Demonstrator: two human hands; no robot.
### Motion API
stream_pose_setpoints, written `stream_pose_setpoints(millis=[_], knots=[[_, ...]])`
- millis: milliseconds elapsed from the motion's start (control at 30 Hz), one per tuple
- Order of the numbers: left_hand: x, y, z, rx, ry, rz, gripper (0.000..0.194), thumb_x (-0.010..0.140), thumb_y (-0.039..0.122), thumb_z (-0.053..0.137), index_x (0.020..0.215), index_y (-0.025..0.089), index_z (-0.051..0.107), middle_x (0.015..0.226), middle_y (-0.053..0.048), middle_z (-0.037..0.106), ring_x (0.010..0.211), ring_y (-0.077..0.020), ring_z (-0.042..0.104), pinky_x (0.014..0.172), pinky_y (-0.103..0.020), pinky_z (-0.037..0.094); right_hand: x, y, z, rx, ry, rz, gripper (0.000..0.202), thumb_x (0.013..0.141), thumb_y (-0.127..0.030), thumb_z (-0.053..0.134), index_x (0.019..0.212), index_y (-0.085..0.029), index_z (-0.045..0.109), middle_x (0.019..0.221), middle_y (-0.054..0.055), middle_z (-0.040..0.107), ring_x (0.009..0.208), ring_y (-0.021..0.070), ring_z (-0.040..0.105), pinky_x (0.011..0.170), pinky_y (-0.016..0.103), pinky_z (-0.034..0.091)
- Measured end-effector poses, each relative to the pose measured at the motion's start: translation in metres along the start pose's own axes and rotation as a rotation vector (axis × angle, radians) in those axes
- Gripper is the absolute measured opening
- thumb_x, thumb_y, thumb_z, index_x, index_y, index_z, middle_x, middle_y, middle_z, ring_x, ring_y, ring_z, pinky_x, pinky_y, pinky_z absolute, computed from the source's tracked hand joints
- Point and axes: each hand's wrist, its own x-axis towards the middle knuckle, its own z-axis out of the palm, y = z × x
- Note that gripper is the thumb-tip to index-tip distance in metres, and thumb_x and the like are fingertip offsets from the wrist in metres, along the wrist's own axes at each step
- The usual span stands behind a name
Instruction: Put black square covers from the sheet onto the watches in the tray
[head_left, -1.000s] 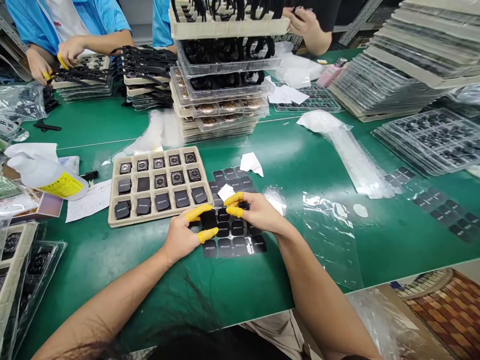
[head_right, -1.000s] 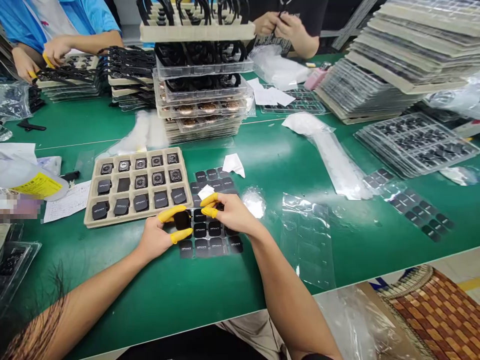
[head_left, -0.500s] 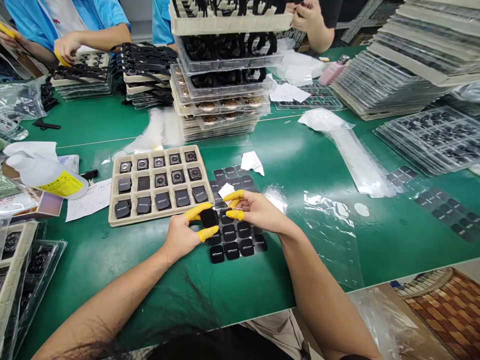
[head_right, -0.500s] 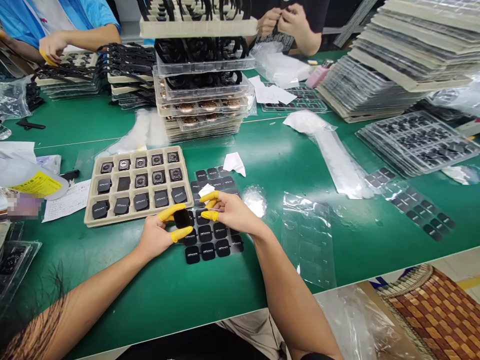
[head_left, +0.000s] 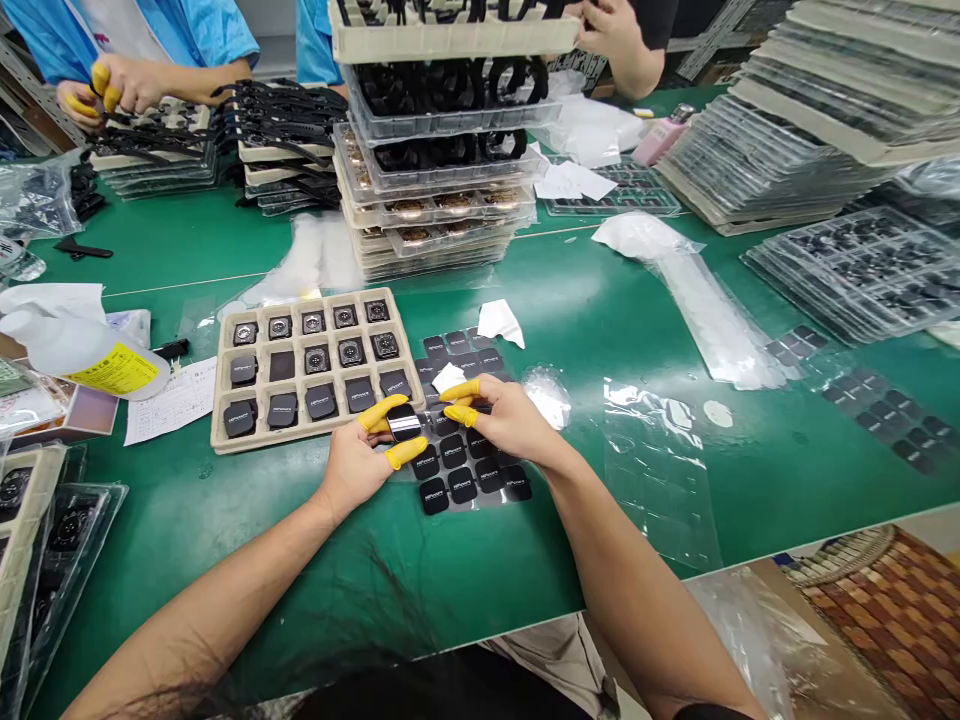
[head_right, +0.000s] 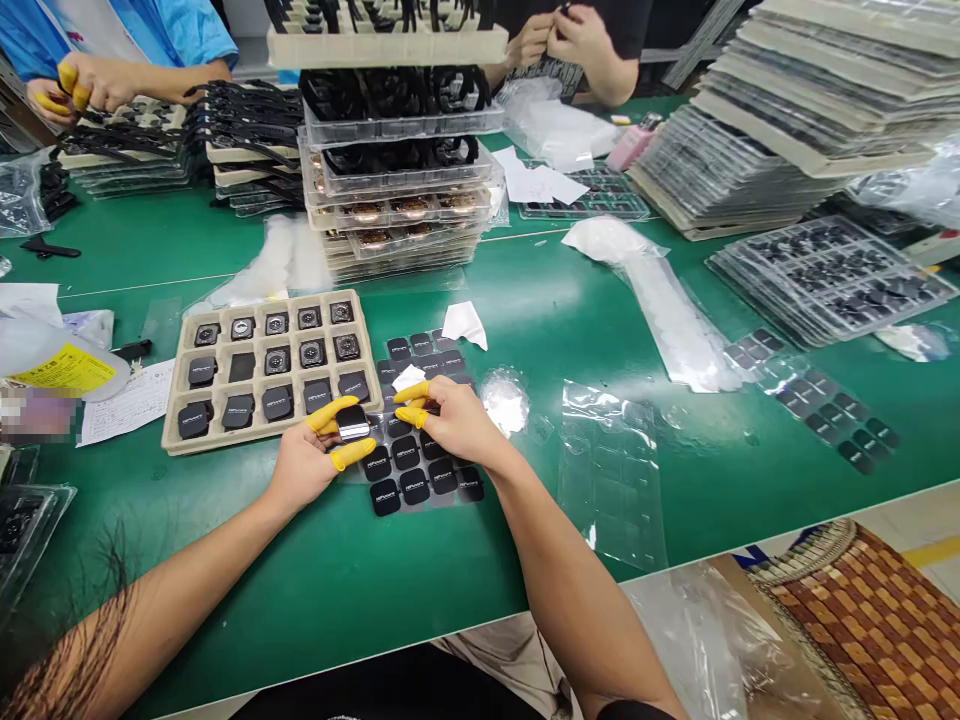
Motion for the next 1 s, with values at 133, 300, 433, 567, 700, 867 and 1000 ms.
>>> stream_pose_setpoints(millis=[133, 300, 433, 567, 700, 867, 1000], knots=[[0.0, -0.001, -0.001, -0.004, 0.002, 0.004, 0.072, 0.063, 0.031, 0.092, 0.129, 0.018, 0.067, 0.113, -0.008, 0.077, 0.099, -0.0234, 0.074, 0.098, -0.041, 0.059, 0.001, 0.002, -0.001, 0.017, 0.035, -0.063, 0.01, 0.082, -0.027, 0.069, 0.088, -0.023, 0.075, 0.091, 0.005, 0.072, 0.084, 0.0202, 0.068, 0.079, 0.038, 0.056], [0.0, -0.003, -0.001, 0.013, 0.012, 0.051, 0.073, 0.063, 0.032, 0.091, 0.13, 0.018, 0.067, 0.114, -0.008, 0.077, 0.1, -0.0231, 0.074, 0.101, -0.041, 0.057, 0.001, 0.004, -0.001, -0.026, 0.012, -0.036, 0.021, 0.082, -0.029, 0.071, 0.103, -0.025, 0.076, 0.094, 0.004, 0.072, 0.083, 0.0197, 0.069, 0.08, 0.038, 0.056], [0.0, -0.003, -0.001, 0.014, 0.001, 0.057, 0.072, 0.064, 0.032, 0.091, 0.13, 0.018, 0.067, 0.116, -0.008, 0.077, 0.102, -0.0229, 0.073, 0.101, -0.04, 0.057, 0.001, 0.001, 0.0, 0.003, 0.048, -0.073, 0.009, 0.083, -0.029, 0.07, 0.087, -0.023, 0.075, 0.092, 0.005, 0.071, 0.085, 0.0201, 0.067, 0.08, 0.038, 0.056], [0.001, -0.001, 0.0, 0.009, 0.009, 0.044, 0.072, 0.064, 0.033, 0.091, 0.13, 0.018, 0.067, 0.116, -0.009, 0.077, 0.105, -0.0246, 0.073, 0.102, -0.041, 0.056, 0.004, 0.0, -0.003, 0.072, 0.039, -0.182, 0.009, 0.084, -0.034, 0.071, 0.081, -0.025, 0.073, 0.103, 0.005, 0.073, 0.105, 0.0245, 0.064, 0.097, 0.049, 0.049], [0.0, -0.002, 0.001, 0.032, 0.043, 0.043, 0.071, 0.064, 0.034, 0.091, 0.13, 0.019, 0.067, 0.115, -0.009, 0.077, 0.105, -0.0248, 0.073, 0.102, -0.041, 0.056, 0.005, 0.005, -0.015, 0.451, 0.103, -0.097, 0.037, 0.073, -0.059, 0.079, 0.073, -0.025, 0.065, 0.119, 0.007, 0.07, 0.111, 0.0266, 0.064, 0.098, 0.05, 0.049], [-0.003, -0.007, -0.001, 0.234, 0.021, 0.12, 0.063, 0.068, 0.034, 0.088, 0.128, 0.024, 0.07, 0.107, -0.004, 0.079, 0.096, -0.0229, 0.074, 0.1, -0.041, 0.058, -0.003, -0.006, -0.022, 0.61, 0.2, 0.069, 0.045, 0.06, -0.063, 0.086, 0.075, -0.026, 0.065, 0.087, 0.003, 0.07, 0.082, 0.0212, 0.065, 0.082, 0.043, 0.055], [-0.004, -0.007, -0.002, 0.345, -0.05, 0.195, 0.057, 0.073, 0.032, 0.084, 0.128, 0.024, 0.07, 0.112, -0.005, 0.078, 0.098, -0.0241, 0.075, 0.098, -0.039, 0.059, -0.011, -0.025, 0.001, 0.559, -0.068, 0.194, 0.034, 0.068, -0.046, 0.085, 0.09, -0.023, 0.072, 0.088, 0.003, 0.072, 0.075, 0.0174, 0.066, 0.071, 0.036, 0.057]])
